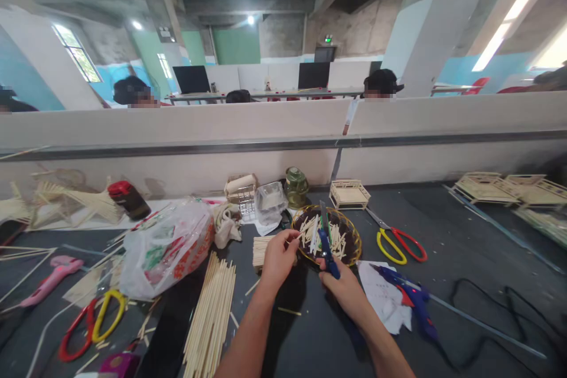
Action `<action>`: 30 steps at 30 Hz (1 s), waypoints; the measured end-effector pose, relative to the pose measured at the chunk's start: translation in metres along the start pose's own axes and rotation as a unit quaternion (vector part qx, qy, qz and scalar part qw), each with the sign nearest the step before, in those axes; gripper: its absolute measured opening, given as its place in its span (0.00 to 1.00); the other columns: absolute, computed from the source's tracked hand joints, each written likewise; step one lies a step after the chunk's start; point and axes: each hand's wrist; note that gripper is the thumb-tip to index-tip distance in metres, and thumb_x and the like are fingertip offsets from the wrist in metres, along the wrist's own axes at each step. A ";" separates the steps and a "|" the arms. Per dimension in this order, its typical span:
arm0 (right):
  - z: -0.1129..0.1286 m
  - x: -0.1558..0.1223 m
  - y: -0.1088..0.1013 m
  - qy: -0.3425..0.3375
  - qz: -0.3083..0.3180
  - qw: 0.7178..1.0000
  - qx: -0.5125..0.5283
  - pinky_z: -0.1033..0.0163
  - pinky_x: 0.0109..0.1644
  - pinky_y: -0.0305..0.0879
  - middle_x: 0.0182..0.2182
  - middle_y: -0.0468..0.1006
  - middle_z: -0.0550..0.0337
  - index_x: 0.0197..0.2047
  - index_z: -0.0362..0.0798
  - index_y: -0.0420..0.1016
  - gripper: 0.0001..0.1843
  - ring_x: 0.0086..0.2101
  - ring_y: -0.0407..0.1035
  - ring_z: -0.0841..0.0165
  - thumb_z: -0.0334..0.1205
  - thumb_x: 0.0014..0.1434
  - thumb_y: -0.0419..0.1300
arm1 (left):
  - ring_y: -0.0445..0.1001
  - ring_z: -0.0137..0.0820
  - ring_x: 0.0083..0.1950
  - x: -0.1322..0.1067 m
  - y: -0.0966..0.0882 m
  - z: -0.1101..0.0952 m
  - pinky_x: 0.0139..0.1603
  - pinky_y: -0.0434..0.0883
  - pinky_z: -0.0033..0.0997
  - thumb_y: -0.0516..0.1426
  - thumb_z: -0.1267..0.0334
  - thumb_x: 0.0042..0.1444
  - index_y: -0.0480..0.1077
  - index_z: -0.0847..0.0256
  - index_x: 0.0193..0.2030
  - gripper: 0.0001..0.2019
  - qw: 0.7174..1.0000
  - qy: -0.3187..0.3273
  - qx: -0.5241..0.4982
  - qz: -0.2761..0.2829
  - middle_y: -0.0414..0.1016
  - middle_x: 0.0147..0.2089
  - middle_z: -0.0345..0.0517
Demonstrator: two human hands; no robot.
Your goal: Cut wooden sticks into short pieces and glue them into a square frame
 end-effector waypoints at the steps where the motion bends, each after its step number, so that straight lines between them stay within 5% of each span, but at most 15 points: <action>1: 0.003 -0.004 -0.002 -0.011 0.013 1.000 -0.008 0.62 0.37 0.65 0.31 0.77 0.59 0.35 0.47 0.70 0.10 0.30 0.71 0.65 0.40 0.49 0.54 | 0.71 0.31 0.32 0.001 0.000 0.000 0.36 0.66 0.29 0.55 0.63 0.54 0.76 0.62 0.39 0.10 1.000 -0.005 -0.012 0.008 0.78 0.35 0.46; 5: 0.026 -0.013 -0.007 -0.063 -0.056 0.987 -0.134 0.59 0.44 0.64 0.42 0.75 0.53 0.45 0.47 0.67 0.15 0.41 0.71 0.60 0.41 0.55 0.51 | 0.71 0.32 0.36 0.000 -0.004 -0.010 0.38 0.66 0.29 0.57 0.59 0.54 0.77 0.64 0.37 0.11 0.996 -0.004 -0.076 0.045 0.77 0.35 0.48; 10: 0.040 -0.016 -0.002 -0.065 -0.084 0.959 -0.263 0.58 0.41 0.64 0.40 0.74 0.51 0.46 0.47 0.65 0.15 0.40 0.71 0.58 0.39 0.55 0.52 | 0.68 0.29 0.33 -0.009 -0.014 -0.028 0.34 0.63 0.26 0.58 0.58 0.55 0.76 0.63 0.36 0.11 0.989 -0.005 -0.130 0.074 0.73 0.32 0.45; 19: 0.030 -0.017 0.010 -0.085 -0.054 0.967 -0.233 0.59 0.40 0.63 0.36 0.74 0.56 0.42 0.49 0.64 0.10 0.37 0.71 0.60 0.37 0.54 0.53 | 0.65 0.28 0.32 -0.006 -0.020 -0.041 0.33 0.61 0.26 0.56 0.62 0.58 0.76 0.63 0.31 0.10 0.988 0.088 -0.022 0.123 0.68 0.28 0.43; 30: 0.023 -0.011 0.015 -0.049 -0.043 0.975 -0.215 0.59 0.41 0.62 0.36 0.74 0.56 0.45 0.49 0.64 0.13 0.39 0.71 0.59 0.37 0.54 0.54 | 0.66 0.29 0.34 0.004 -0.016 -0.034 0.35 0.62 0.26 0.56 0.64 0.58 0.78 0.60 0.35 0.08 0.978 0.074 -0.008 0.193 0.69 0.30 0.44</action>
Point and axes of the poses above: each hand's wrist, its own x-axis towards the middle knuckle, its own y-axis out of the palm, z = x × y
